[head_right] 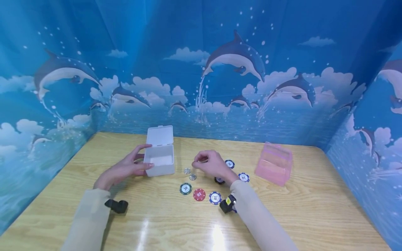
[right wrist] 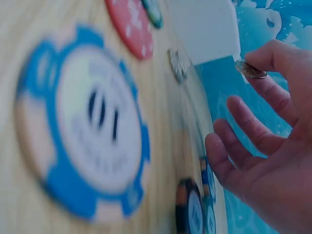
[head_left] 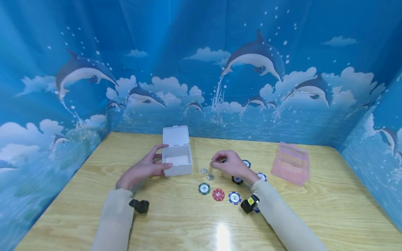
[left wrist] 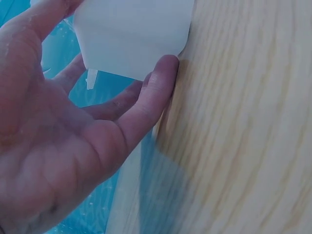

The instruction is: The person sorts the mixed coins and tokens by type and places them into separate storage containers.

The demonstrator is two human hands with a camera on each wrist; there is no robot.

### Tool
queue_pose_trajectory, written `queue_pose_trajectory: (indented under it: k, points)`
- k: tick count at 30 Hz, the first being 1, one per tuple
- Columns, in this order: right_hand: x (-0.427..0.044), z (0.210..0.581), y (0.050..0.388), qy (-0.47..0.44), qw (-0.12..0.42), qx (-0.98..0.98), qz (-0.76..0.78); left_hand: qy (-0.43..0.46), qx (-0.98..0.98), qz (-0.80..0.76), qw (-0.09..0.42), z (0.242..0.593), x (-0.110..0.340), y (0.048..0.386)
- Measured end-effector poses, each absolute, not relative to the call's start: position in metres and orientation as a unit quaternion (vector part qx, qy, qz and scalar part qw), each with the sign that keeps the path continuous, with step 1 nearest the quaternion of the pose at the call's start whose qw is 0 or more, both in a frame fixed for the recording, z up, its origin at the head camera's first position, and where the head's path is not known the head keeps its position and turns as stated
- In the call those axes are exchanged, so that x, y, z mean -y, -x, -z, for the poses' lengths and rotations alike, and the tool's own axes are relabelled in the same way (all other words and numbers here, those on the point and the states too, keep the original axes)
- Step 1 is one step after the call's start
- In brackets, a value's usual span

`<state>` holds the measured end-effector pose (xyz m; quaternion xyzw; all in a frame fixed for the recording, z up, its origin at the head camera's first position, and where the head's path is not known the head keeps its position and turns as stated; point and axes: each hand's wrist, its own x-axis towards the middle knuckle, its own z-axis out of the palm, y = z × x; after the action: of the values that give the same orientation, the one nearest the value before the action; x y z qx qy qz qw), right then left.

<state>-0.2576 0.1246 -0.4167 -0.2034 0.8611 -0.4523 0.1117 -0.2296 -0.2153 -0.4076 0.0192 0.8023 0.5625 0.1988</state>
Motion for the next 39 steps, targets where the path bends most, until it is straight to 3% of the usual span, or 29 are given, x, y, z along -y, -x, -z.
queue_pose_trajectory:
  k: [16, 39]
  points:
    - [-0.083, 0.407, 0.250, 0.068, 0.172, -0.756, 0.628, -0.016, -0.790, -0.580, 0.197, 0.407, 0.217, 0.228]
    - [-0.038, 0.407, 0.254, 0.006, 0.172, -0.693, 0.700, -0.006, -0.802, -0.563, 0.198, 0.404, 0.214, 0.229]
